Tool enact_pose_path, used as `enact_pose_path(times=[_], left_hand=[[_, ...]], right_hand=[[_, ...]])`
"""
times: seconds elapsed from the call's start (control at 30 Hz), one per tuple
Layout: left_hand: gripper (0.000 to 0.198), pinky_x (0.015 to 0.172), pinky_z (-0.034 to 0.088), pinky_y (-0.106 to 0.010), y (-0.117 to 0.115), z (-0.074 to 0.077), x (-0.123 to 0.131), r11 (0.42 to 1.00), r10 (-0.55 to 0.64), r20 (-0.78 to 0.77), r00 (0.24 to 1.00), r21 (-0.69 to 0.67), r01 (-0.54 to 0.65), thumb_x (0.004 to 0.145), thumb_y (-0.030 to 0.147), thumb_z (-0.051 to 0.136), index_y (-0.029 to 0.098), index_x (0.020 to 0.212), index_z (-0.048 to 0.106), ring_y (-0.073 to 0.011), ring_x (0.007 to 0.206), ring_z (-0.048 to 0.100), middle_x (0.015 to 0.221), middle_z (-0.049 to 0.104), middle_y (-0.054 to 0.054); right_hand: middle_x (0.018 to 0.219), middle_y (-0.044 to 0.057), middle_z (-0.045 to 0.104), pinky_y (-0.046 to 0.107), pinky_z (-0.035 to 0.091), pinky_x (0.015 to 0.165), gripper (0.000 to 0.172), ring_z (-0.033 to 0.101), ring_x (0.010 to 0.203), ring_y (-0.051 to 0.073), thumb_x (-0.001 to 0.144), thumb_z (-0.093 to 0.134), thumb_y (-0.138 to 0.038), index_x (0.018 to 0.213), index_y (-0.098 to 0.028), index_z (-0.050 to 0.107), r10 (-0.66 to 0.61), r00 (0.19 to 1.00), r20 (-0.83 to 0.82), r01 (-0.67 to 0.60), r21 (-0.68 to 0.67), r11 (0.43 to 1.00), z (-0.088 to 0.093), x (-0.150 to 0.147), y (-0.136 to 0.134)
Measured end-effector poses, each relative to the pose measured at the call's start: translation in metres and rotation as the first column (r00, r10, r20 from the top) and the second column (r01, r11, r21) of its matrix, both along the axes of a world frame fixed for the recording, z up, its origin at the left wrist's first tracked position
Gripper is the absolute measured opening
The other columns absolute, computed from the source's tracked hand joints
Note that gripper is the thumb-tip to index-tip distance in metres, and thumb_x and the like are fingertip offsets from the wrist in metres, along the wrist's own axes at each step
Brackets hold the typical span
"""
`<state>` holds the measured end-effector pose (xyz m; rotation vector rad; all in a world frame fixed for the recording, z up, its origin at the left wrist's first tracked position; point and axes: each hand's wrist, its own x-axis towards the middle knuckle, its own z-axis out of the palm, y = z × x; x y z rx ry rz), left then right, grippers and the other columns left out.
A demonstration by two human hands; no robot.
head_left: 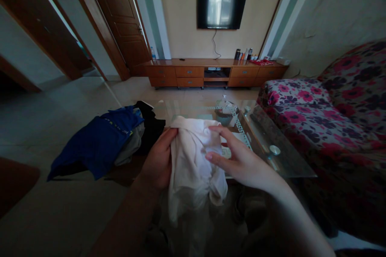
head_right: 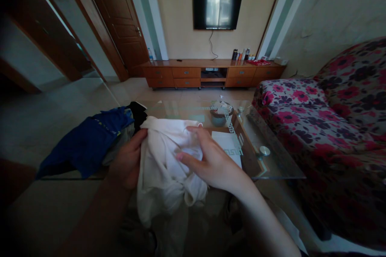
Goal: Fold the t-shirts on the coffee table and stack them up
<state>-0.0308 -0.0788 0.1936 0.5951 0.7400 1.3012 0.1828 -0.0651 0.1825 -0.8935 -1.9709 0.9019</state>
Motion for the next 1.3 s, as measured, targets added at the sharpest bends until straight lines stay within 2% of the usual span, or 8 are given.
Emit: enact_pose_path(times=[0.13,0.3,0.4,0.57,0.7,0.93,1.17,1.3], left_hand=[[0.025,0.089,0.061,-0.039,0.004,-0.004,0.002,1.000,-0.016,-0.011,1.000,-0.001,0.016,0.087,0.033,0.068,0.019,0.106,0.074,-0.0323,0.105,0.073,0.094,0.079,-0.005],[0.022,0.090,0.060,-0.043,0.002,-0.014,-0.003,0.998,-0.069,-0.022,0.997,0.008,0.069,0.081,0.028,0.070,0.014,0.096,0.074,-0.0323,0.101,0.074,0.093,0.078,-0.009],[0.024,0.082,0.061,-0.039,0.002,-0.019,-0.006,0.997,-0.070,-0.057,0.996,0.006,0.071,0.079,0.032,0.072,0.013,0.094,0.075,-0.0292,0.091,0.074,0.088,0.077,-0.009],[0.029,0.061,0.052,-0.025,0.009,-0.031,-0.024,0.995,0.010,-0.304,0.953,0.101,0.022,0.082,0.040,0.076,0.014,0.095,0.074,-0.0171,0.068,0.066,0.078,0.072,-0.004],[0.032,0.053,0.040,-0.020,0.019,-0.044,-0.043,0.952,-0.110,-0.614,0.782,0.161,0.261,0.087,0.048,0.074,0.017,0.094,0.071,-0.0115,0.062,0.056,0.076,0.067,0.000],[0.044,0.069,0.048,-0.026,0.028,-0.062,-0.056,0.849,-0.217,-0.909,0.357,0.005,0.529,0.076,0.047,0.081,0.020,0.111,0.077,-0.0223,0.086,0.065,0.101,0.075,-0.004],[0.015,0.076,0.046,-0.026,0.052,-0.082,-0.071,0.940,0.287,-0.805,0.520,0.341,0.008,0.076,0.034,0.080,0.022,0.085,0.082,-0.0240,0.088,0.062,0.087,0.072,-0.005],[0.023,0.069,0.043,-0.025,0.059,-0.087,-0.076,0.935,0.346,-0.740,0.577,0.322,-0.148,0.081,0.042,0.077,0.019,0.086,0.078,-0.0214,0.079,0.061,0.081,0.071,-0.003]], right_hand=[[0.144,0.012,0.057,0.050,0.045,0.111,0.062,0.052,0.136,0.034,0.088,0.076,-0.053,0.141,-0.030,0.054,-0.020,0.983,0.182,0.016,0.028,0.999,-0.002,-0.005,-0.016],[0.098,0.004,0.070,0.034,0.051,0.081,0.021,0.065,0.089,0.020,0.098,0.066,-0.043,0.105,-0.023,0.065,0.069,0.976,0.208,-0.057,-0.062,0.996,-0.001,-0.002,-0.010],[0.082,0.000,0.064,0.028,0.045,0.069,0.022,0.058,0.075,0.015,0.104,0.056,-0.039,0.092,-0.022,0.063,0.131,0.978,0.160,-0.116,-0.095,0.989,0.000,0.005,0.000],[0.073,-0.002,0.053,0.027,0.041,0.062,0.031,0.050,0.068,0.014,0.101,0.058,-0.052,0.090,-0.023,0.055,-0.119,0.984,-0.134,0.103,-0.122,0.987,-0.001,0.024,0.019],[0.066,-0.005,0.045,0.025,0.034,0.052,0.037,0.041,0.057,0.012,0.097,0.062,-0.058,0.086,-0.024,0.051,-0.268,0.909,-0.319,0.204,-0.219,0.954,0.002,0.033,0.025],[0.068,-0.005,0.041,0.023,0.028,0.049,0.038,0.035,0.057,0.011,0.091,0.070,-0.058,0.084,-0.023,0.055,-0.327,0.884,-0.334,0.239,-0.279,0.930,0.002,0.040,0.029],[0.067,-0.004,0.046,0.025,0.036,0.048,0.038,0.044,0.056,0.014,0.084,0.074,-0.058,0.086,-0.026,0.054,-0.452,0.804,-0.386,0.281,-0.424,0.861,0.016,0.052,0.026],[0.065,-0.003,0.048,0.028,0.041,0.049,0.040,0.047,0.056,0.016,0.082,0.073,-0.061,0.085,-0.027,0.053,-0.476,0.790,-0.387,0.348,-0.357,0.867,0.020,0.057,0.028]])
